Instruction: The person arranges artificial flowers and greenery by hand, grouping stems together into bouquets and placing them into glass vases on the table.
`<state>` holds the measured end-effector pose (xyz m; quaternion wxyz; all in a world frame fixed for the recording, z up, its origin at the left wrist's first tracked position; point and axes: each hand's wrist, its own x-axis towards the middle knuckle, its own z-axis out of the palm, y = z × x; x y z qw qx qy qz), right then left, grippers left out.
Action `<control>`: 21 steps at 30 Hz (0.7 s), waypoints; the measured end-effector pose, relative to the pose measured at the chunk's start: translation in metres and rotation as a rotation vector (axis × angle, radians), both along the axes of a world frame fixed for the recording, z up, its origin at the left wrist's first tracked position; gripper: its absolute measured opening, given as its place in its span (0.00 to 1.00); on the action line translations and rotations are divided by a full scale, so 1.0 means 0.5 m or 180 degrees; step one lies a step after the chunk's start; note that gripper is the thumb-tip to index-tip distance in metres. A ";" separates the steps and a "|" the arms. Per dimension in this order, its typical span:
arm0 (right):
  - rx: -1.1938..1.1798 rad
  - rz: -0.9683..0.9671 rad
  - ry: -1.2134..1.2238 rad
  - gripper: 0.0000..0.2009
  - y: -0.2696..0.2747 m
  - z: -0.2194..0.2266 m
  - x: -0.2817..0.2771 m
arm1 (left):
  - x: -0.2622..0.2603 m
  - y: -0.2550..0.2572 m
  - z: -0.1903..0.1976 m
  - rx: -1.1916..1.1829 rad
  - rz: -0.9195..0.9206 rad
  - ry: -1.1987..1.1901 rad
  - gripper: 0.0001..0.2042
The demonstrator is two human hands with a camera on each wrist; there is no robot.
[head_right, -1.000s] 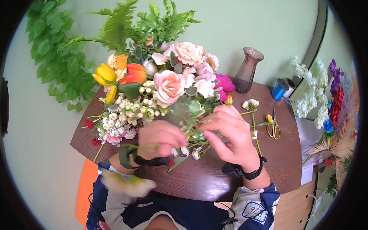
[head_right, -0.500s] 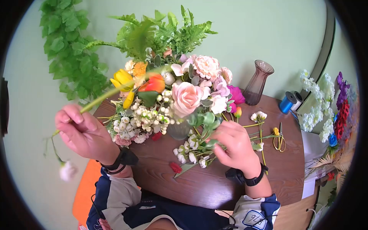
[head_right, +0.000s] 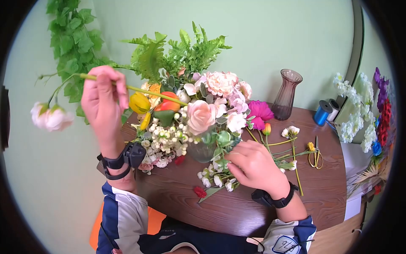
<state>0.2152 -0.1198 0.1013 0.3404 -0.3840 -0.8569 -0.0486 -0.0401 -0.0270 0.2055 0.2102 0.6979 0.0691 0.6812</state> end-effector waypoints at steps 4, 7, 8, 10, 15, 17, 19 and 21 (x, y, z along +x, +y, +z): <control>-0.0070 -0.0047 -0.0144 0.05 -0.002 0.005 0.003 | 0.001 -0.005 0.024 0.0426 0.0282 0.0094 0.09; -0.0113 -0.0041 -0.0185 0.05 0.001 -0.003 0.002 | -0.003 -0.017 0.041 0.0527 0.0361 0.0146 0.09; -0.0143 -0.0101 -0.0252 0.05 0.002 -0.007 0.002 | 0.003 -0.023 0.045 0.0467 0.0391 0.0213 0.09; -0.0166 -0.0098 -0.0254 0.05 0.004 -0.011 0.001 | 0.012 -0.015 0.047 0.0481 0.0475 0.0468 0.10; -0.0179 -0.0093 -0.0347 0.05 0.010 -0.024 -0.006 | 0.053 0.012 0.053 0.0099 0.0332 0.1302 0.10; 0.0113 -0.0035 0.0030 0.10 0.016 -0.032 -0.016 | 0.059 0.009 0.060 -0.0131 0.0374 0.1405 0.10; 0.0087 -0.0045 -0.0037 0.11 0.016 -0.033 -0.015 | 0.063 0.021 0.066 0.0065 -0.0034 0.1480 0.10; 0.0075 -0.0062 -0.0108 0.12 0.015 -0.033 -0.015 | 0.054 0.030 0.077 0.0207 0.0169 0.1552 0.10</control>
